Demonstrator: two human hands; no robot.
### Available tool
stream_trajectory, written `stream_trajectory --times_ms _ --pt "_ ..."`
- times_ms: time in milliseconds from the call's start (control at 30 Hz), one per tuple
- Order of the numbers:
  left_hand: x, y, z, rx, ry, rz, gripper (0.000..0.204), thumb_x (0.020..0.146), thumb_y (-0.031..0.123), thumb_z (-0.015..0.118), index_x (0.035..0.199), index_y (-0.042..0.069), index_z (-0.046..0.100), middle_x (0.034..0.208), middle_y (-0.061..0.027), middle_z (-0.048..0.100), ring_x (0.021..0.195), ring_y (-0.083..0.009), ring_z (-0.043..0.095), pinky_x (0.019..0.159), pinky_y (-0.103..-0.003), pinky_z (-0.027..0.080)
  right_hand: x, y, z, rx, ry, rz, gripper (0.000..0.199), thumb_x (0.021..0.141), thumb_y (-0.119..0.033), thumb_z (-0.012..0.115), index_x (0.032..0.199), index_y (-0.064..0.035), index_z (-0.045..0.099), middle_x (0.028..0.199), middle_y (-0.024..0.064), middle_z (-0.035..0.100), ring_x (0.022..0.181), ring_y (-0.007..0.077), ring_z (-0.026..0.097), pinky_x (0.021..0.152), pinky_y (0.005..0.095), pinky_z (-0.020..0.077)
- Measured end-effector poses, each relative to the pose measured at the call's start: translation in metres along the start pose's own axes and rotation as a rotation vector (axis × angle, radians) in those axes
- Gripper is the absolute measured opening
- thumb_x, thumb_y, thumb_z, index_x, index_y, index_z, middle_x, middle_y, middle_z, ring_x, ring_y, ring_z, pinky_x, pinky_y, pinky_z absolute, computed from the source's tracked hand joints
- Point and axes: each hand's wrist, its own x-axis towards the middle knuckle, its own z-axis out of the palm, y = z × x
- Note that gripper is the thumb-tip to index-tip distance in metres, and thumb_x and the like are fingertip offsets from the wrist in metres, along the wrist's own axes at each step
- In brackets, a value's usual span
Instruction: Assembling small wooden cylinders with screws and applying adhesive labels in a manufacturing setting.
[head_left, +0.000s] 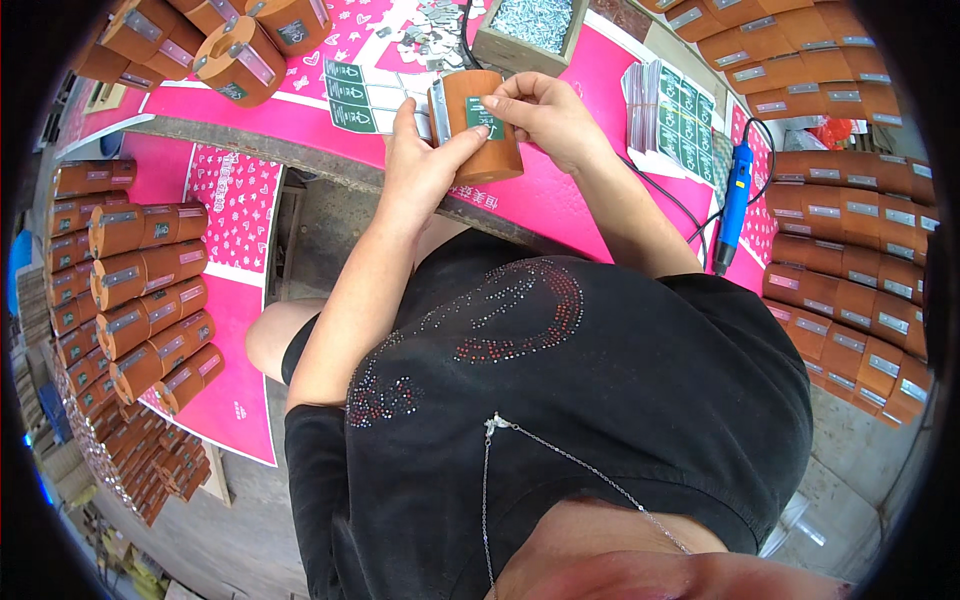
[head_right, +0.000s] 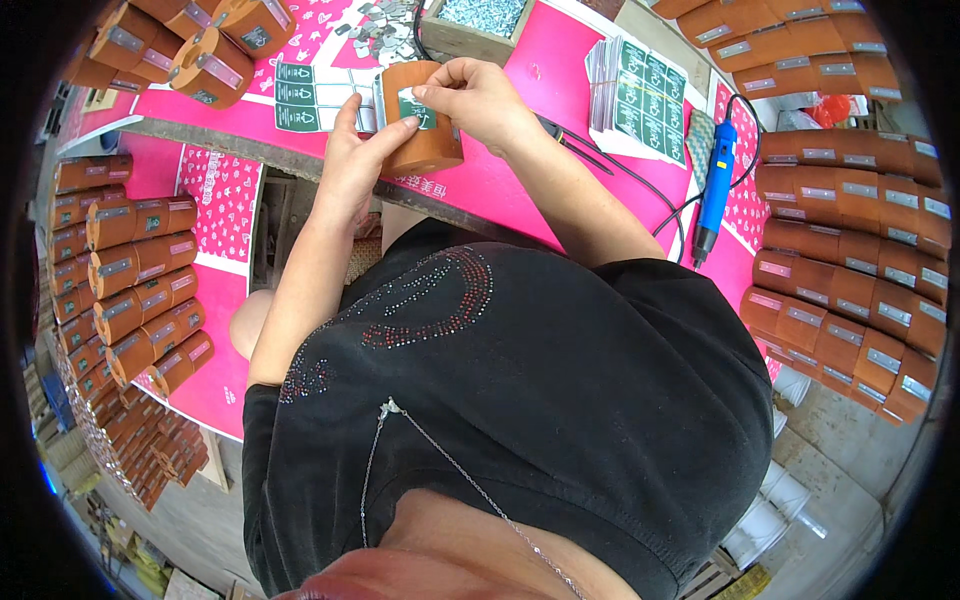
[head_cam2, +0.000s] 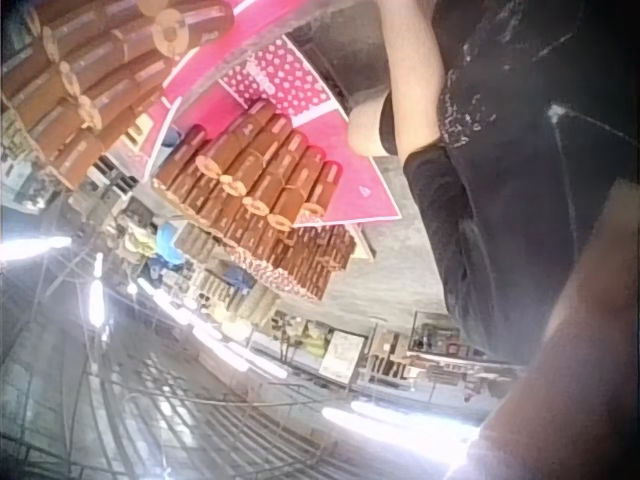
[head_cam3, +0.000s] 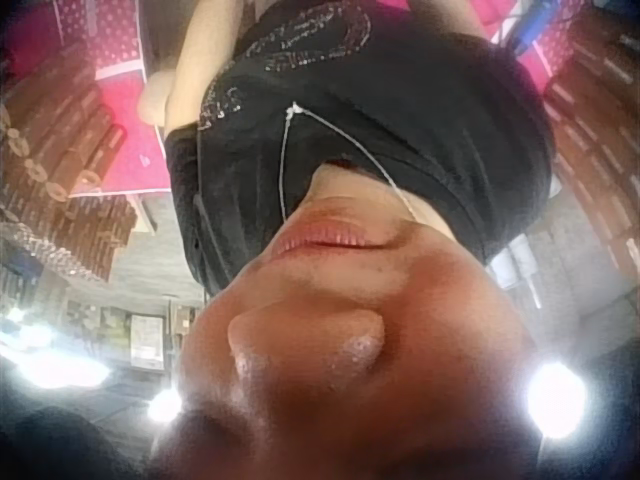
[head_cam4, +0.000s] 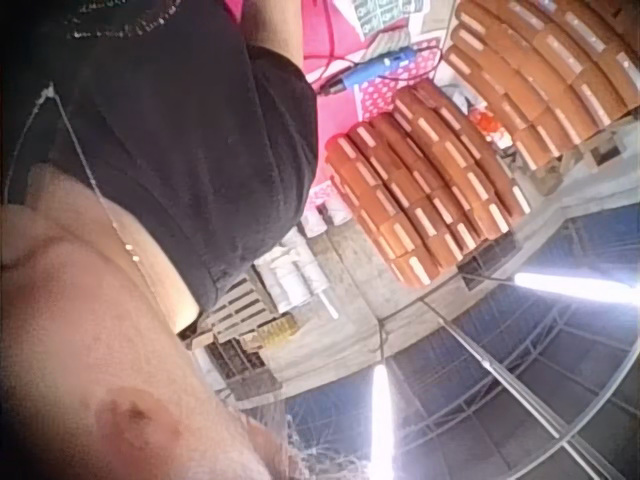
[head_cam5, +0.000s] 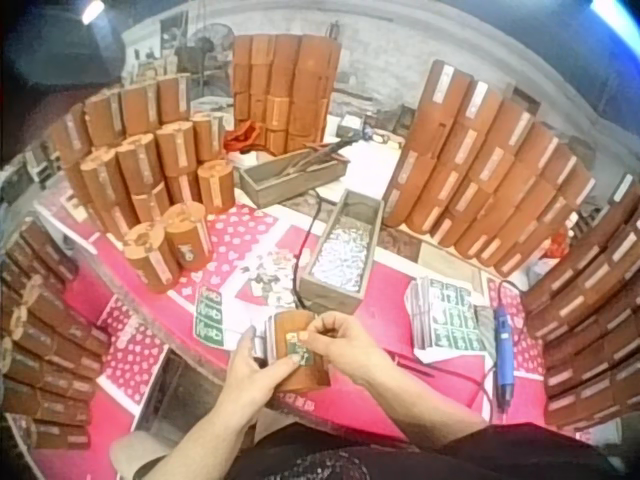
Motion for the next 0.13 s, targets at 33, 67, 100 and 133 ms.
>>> stream_trajectory --times_ms 33,67,100,133 --pt "0.0006 -0.0008 -0.0001 -0.001 0.000 0.000 0.092 0.065 0.021 0.073 0.127 -0.016 0.017 0.114 -0.0282 0.045 0.098 -0.0270 0.054 0.074 -0.031 0.049 0.0002 0.0004 0.0002 -0.018 0.010 -0.003 0.019 0.077 -0.021 0.067 0.080 -0.0034 0.059 0.063 -0.0029 0.052 0.053 0.0031 0.043 0.048 0.0170 0.0335" --pt "0.0012 -0.0015 -0.0001 0.003 0.000 0.002 0.091 0.065 0.020 0.073 0.127 -0.015 0.017 0.114 -0.0280 0.045 0.097 -0.0270 0.054 0.074 -0.031 0.050 0.0005 0.0007 0.0003 -0.036 0.021 -0.006 0.019 0.077 -0.021 0.067 0.080 -0.0033 0.059 0.063 -0.0029 0.052 0.053 0.0032 0.043 0.048 0.0172 0.0337" --pt "0.0018 -0.0023 -0.0001 0.007 -0.001 0.004 0.090 0.065 0.020 0.072 0.127 -0.015 0.017 0.114 -0.0278 0.045 0.097 -0.0271 0.055 0.074 -0.031 0.050 0.0006 0.0009 0.0003 -0.034 0.016 -0.008 0.020 0.078 -0.021 0.067 0.080 -0.0032 0.060 0.063 -0.0031 0.052 0.053 0.0033 0.043 0.048 0.0172 0.0338" --pt "0.0018 -0.0021 -0.0004 0.007 0.000 0.004 0.090 0.065 0.020 0.072 0.127 -0.015 0.017 0.114 -0.0278 0.045 0.097 -0.0271 0.055 0.074 -0.031 0.050 0.0005 0.0004 0.0004 -0.031 0.011 -0.012 0.020 0.078 -0.022 0.066 0.081 -0.0031 0.060 0.063 -0.0032 0.052 0.053 0.0035 0.043 0.048 0.0172 0.0338"
